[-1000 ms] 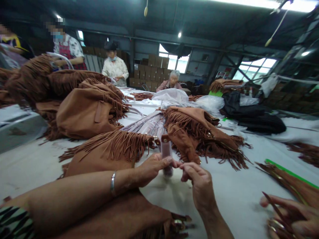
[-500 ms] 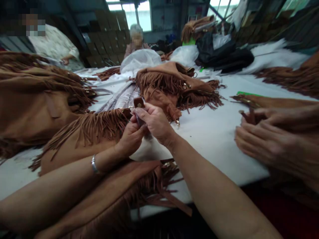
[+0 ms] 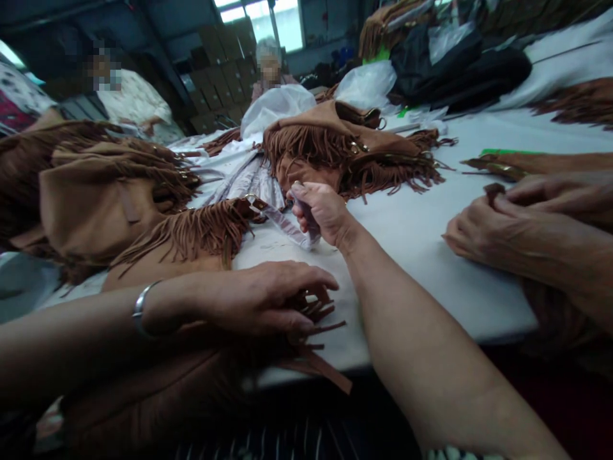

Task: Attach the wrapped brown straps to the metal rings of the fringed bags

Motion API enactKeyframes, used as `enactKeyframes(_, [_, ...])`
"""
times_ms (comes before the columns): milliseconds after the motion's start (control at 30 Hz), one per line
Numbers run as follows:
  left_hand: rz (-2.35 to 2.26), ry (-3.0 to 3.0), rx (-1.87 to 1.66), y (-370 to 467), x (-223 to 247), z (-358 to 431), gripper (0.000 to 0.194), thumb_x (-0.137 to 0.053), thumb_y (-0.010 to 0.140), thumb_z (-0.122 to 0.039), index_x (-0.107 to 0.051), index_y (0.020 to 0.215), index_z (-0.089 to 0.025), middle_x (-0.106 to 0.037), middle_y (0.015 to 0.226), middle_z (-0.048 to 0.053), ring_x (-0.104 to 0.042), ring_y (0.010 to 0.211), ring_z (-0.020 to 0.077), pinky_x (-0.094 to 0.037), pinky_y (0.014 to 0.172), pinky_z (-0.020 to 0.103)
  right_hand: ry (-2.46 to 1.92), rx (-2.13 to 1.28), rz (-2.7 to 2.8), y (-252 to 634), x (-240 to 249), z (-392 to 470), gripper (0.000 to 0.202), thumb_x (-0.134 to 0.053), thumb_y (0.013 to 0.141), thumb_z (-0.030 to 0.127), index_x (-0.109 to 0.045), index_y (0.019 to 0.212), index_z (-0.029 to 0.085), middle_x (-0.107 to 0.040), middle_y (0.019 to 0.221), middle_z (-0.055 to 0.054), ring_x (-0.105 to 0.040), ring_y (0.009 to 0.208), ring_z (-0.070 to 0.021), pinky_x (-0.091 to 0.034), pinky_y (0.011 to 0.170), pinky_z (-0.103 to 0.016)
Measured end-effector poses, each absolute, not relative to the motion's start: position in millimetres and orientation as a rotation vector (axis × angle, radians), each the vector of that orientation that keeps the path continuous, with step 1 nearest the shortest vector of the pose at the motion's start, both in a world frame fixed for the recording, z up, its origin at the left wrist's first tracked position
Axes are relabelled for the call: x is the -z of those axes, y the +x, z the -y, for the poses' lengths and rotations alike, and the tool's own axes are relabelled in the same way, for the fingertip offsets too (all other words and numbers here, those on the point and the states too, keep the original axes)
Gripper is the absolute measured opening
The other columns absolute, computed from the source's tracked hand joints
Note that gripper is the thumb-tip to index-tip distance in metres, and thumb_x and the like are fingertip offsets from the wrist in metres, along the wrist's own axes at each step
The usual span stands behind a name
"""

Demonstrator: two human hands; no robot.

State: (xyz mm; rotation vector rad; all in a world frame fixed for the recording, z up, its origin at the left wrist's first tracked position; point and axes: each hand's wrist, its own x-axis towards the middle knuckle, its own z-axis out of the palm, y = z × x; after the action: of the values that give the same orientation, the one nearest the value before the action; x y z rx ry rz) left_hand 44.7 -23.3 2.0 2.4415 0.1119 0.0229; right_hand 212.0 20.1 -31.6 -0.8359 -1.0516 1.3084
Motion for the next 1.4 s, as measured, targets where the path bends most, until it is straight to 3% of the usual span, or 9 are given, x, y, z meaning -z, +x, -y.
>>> enactKeyframes(100, [-0.342,2.429,0.025,44.8,9.8,20.3,0.052,-0.061,0.078,-0.020,-0.048,0.128,-0.014,-0.063,0.108,0.010,-0.059,0.094,0.0215,-0.045,0.081,0.029,-0.832,-1.270,1.068,210.5,31.5,-17.0,0.016,-0.059,0.084,0.028,-0.053,0.076,0.015,-0.049,0.048,0.005,-0.039,0.035,-0.0060,-0.034,0.033,-0.017])
enactKeyframes(200, [-0.455,2.373,0.043,42.2,19.1,13.8,0.049,-0.060,0.076,-0.019,-0.051,0.124,-0.012,-0.064,0.101,0.009,-0.059,0.085,0.0182,-0.045,0.074,0.026,-0.864,-1.257,1.103,210.6,29.8,-14.1,0.011,-0.058,0.081,0.025,-0.054,0.076,0.015,-0.049,0.047,0.005,-0.039,0.034,-0.0064,-0.034,0.033,-0.017])
enactKeyframes(333, [-0.533,2.423,0.157,37.5,20.1,4.3,0.020,-0.063,0.073,-0.029,-0.068,0.087,-0.015,-0.062,0.073,0.002,-0.053,0.066,0.0140,-0.039,0.060,0.022,-0.884,-1.277,1.135,207.8,28.8,-10.9,0.009,-0.059,0.077,0.023,-0.054,0.075,0.015,-0.048,0.045,0.005,-0.039,0.033,-0.0071,-0.033,0.032,-0.018])
enactKeyframes(400, [-0.556,2.254,0.216,32.5,16.8,-1.1,0.013,-0.062,0.071,-0.027,-0.067,0.072,-0.015,-0.059,0.065,0.000,-0.052,0.062,0.0127,-0.038,0.058,0.022,-0.885,-1.278,1.137,207.0,28.6,-10.3,0.009,-0.058,0.076,0.023,-0.054,0.075,0.016,-0.047,0.045,0.005,-0.039,0.033,-0.0076,-0.033,0.032,-0.019])
enactKeyframes(500, [-0.574,1.830,0.077,19.7,7.6,-9.2,0.009,-0.063,0.066,-0.022,-0.062,0.067,-0.013,-0.062,0.067,0.002,-0.055,0.064,0.0130,-0.043,0.063,0.024,-0.880,-1.280,1.139,206.9,27.3,-10.2,0.009,-0.056,0.075,0.025,-0.055,0.075,0.016,-0.048,0.046,0.005,-0.040,0.034,-0.0081,-0.035,0.033,-0.020])
enactKeyframes(833, [-0.424,1.104,-0.488,-25.7,2.2,-13.0,0.015,-0.060,0.061,-0.015,-0.055,0.076,-0.013,-0.059,0.069,0.003,-0.059,0.068,0.0159,-0.048,0.079,0.039,-0.938,-1.316,1.317,188.3,27.0,-4.2,0.013,-0.060,0.073,0.027,-0.052,0.067,0.018,-0.049,0.045,0.003,-0.040,0.034,-0.0086,-0.032,0.032,-0.020])
enactKeyframes(1133, [-0.290,0.900,-0.434,-39.3,17.3,-19.2,0.012,-0.059,0.073,-0.023,-0.057,0.080,-0.014,-0.056,0.071,0.004,-0.060,0.066,0.0178,-0.050,0.071,0.036,-1.045,-1.419,1.300,173.5,28.4,-2.4,0.022,-0.067,0.073,0.038,-0.059,0.074,0.017,-0.048,0.049,0.002,-0.040,0.041,-0.0083,-0.031,0.036,-0.019])
enactKeyframes(1400, [-0.323,0.790,-0.285,-44.3,25.8,-19.2,0.031,-0.052,0.083,-0.040,-0.064,0.091,-0.013,-0.061,0.080,0.008,-0.064,0.080,0.0248,-0.049,0.073,0.039,-1.097,-1.383,1.386,173.2,21.7,4.9,0.031,-0.061,0.081,0.052,-0.062,0.081,0.021,-0.046,0.050,0.002,-0.042,0.043,-0.0113,-0.033,0.040,-0.023])
